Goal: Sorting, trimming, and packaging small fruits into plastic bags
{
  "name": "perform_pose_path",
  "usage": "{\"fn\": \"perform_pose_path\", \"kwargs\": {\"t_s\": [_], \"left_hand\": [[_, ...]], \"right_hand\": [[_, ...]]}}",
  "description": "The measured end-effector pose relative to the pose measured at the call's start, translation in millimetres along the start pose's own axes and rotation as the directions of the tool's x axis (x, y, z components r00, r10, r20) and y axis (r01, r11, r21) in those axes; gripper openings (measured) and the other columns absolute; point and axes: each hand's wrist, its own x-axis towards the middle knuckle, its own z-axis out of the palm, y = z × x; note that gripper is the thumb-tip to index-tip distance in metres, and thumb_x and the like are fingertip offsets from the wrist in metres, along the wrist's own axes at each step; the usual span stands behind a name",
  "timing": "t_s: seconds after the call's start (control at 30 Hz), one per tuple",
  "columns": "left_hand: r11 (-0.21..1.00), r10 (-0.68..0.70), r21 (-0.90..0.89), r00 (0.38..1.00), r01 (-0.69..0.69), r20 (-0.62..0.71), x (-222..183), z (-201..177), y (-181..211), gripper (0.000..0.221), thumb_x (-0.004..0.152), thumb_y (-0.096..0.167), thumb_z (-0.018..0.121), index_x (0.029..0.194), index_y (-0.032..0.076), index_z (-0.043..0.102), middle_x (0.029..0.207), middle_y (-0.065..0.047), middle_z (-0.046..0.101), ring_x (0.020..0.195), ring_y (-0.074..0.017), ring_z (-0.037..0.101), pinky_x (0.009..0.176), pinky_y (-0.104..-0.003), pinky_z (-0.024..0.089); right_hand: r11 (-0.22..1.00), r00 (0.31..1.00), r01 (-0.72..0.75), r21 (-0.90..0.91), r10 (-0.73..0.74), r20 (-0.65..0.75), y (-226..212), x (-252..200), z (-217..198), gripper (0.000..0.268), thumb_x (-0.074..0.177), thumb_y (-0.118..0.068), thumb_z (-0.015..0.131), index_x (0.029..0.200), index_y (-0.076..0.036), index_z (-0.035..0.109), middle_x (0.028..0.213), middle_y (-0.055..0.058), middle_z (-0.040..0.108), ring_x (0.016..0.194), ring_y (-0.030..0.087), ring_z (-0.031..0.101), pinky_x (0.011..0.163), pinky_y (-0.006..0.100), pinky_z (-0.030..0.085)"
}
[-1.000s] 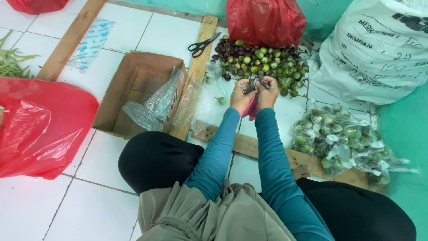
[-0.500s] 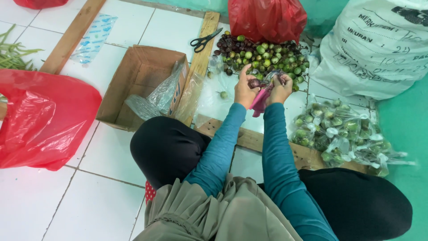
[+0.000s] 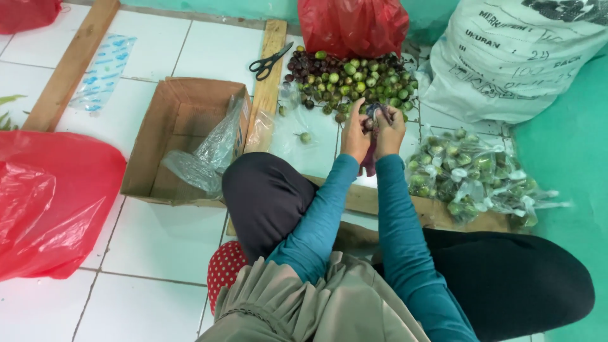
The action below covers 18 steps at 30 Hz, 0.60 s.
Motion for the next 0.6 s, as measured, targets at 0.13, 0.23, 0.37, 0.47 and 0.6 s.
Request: {"fn": "perform_pose_path", "kwargs": {"t_s": [0.13,0.23,0.37,0.47,0.6], "left_hand": [[0.999,-0.001,-0.041,1.0,0.001,-0.014,-7,-4,20,0.085,0.099,-0.019,0.052,0.165,0.024,0.019,0.133,-0.029,0.058,0.124,-0.0464,0.061,0.103,-0.063,0.057],[0.999,-0.027,-0.045,0.998,0.029,0.054,-3,-2,9,0.084,0.097,-0.015,0.056,0.164,0.023,0.022,0.131,-0.027,0.06,0.122,-0.0451,0.062,0.109,-0.066,0.053],[1.0,-0.01,-0.026,0.997,0.012,0.078,5,-2,-31,0.082,0.099,-0.009,0.063,0.163,0.025,0.025,0.128,-0.015,0.063,0.116,-0.0334,0.064,0.106,-0.059,0.057],[0.998,-0.041,0.054,0.995,0.036,0.091,16,-36,-12,0.086,0.099,-0.011,0.06,0.164,0.027,0.017,0.134,-0.018,0.058,0.119,-0.0362,0.063,0.108,-0.062,0.056],[0.988,-0.101,0.13,0.983,0.082,0.15,12,-66,-21,0.085,0.101,-0.014,0.053,0.164,0.03,0.016,0.134,-0.027,0.053,0.121,-0.0466,0.061,0.103,-0.067,0.056]], "right_hand": [[0.988,0.988,0.074,-0.135,-0.055,0.141,-24,-19,-6,0.009,0.102,-0.006,0.072,0.107,-0.009,0.066,0.093,0.011,0.068,0.093,0.019,0.068,0.084,0.04,0.059],[0.983,0.993,0.038,-0.179,-0.017,0.116,-5,-6,-9,0.012,0.098,-0.006,0.077,0.103,-0.01,0.066,0.092,0.005,0.07,0.09,0.013,0.067,0.082,0.037,0.06],[0.992,0.992,-0.125,0.017,0.126,-0.028,66,18,-29,0.014,0.102,-0.009,0.072,0.099,-0.013,0.059,0.087,0.001,0.06,0.079,0.014,0.06,0.068,0.036,0.054],[0.994,0.994,-0.101,-0.04,0.103,0.043,30,-14,8,0.013,0.101,-0.009,0.073,0.102,-0.014,0.061,0.085,0.003,0.062,0.075,0.014,0.063,0.067,0.034,0.056],[0.981,0.979,-0.064,-0.183,0.098,0.179,16,-41,45,0.013,0.098,-0.008,0.077,0.101,-0.011,0.065,0.084,0.005,0.068,0.077,0.014,0.067,0.07,0.035,0.056]]}}
